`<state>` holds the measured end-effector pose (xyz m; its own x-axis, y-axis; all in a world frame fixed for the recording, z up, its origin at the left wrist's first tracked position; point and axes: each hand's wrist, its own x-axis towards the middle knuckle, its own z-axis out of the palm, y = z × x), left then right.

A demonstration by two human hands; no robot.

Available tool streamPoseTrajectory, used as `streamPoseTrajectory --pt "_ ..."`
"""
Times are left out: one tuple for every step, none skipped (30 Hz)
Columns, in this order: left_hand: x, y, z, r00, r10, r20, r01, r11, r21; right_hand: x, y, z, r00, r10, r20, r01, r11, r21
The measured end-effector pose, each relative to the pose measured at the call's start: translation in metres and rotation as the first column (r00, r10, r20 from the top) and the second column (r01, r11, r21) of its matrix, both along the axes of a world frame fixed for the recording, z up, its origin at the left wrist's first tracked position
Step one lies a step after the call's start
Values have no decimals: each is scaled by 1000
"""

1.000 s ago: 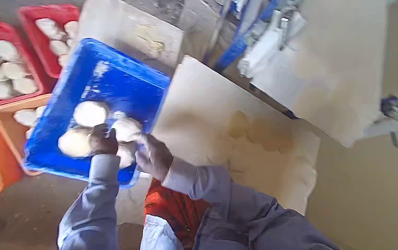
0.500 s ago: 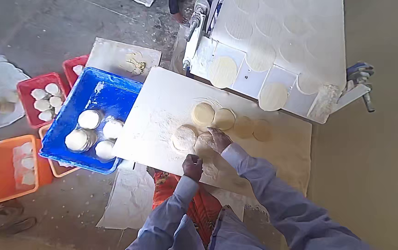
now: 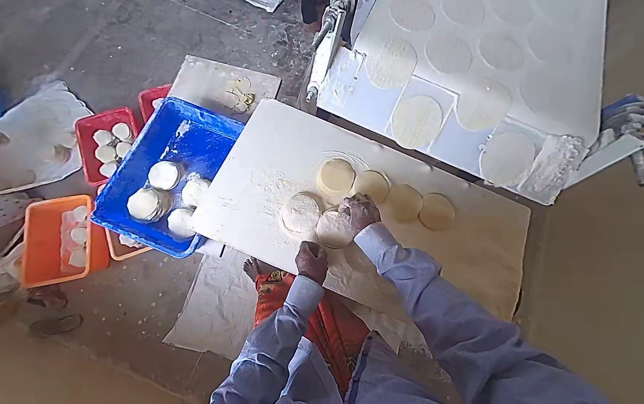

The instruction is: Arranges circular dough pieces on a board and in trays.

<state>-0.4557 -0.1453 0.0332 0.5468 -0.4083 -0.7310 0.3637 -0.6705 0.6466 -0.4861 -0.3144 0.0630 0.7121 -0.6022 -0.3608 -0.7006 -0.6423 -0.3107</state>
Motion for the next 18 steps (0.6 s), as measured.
streamPoseTrajectory --pt "0 0 -1 1000 -4 4 4 1000 -2 1 -1 0 1000 -2 5 2 1000 -12" --pt "0 0 -2 1000 -4 8 4 1000 -3 2 -1 0 1000 -4 4 4 1000 -25" --pt "1 -1 -2 1000 -4 10 4 1000 -3 3 -1 0 1000 -1 1 1 999 -39" --pt "1 -1 -3 1000 -8 10 8 1000 -2 4 -2 1 1000 5 -3 -5 999 -48" --pt "1 -2 -3 1000 -10 5 10 1000 -3 5 -2 0 1000 14 -7 -14 998 -57" --pt "2 -3 -2 1000 -10 -4 10 1000 -5 5 -2 0 1000 19 -11 -20 998 -62" --pt "2 -5 -1 1000 -5 -13 5 1000 -7 6 -2 0 1000 16 -22 -18 998 -57" --pt "3 -8 1 1000 2 -25 -3 1000 -11 8 -2 2 999 9 -49 -11 999 -32" --pt "4 -10 3 999 14 -36 -15 1000 -14 10 -2 6 996 11 -92 -10 1000 15" --pt "5 -13 5 998 21 -51 -22 1000 -15 12 -3 9 990 32 -136 -23 997 70" --pt "6 -16 6 998 22 -62 -23 1000 -12 12 -4 7 985 68 -159 -52 993 106" --pt "8 -19 7 997 19 -71 -19 1000 -8 12 -6 2 981 108 -164 -88 988 123" --pt "10 -21 7 997 12 -71 -12 1000 -2 14 -7 0 974 139 -179 -115 984 138" --pt "11 -23 7 998 2 -69 -1 1000 8 16 -8 0 968 150 -203 -120 981 151" --pt "11 -24 7 998 -11 -68 13 1000 19 19 -9 1 961 148 -233 -111 980 166" --pt "12 -25 6 998 -22 -66 24 999 29 22 -11 4 956 136 -259 -88 978 188" --pt "12 -25 5 998 -30 -64 32 999 36 25 -13 5 951 124 -283 -62 974 218" --pt "12 -26 5 997 -38 -63 41 998 39 27 -16 4 945 119 -304 -40 966 255"
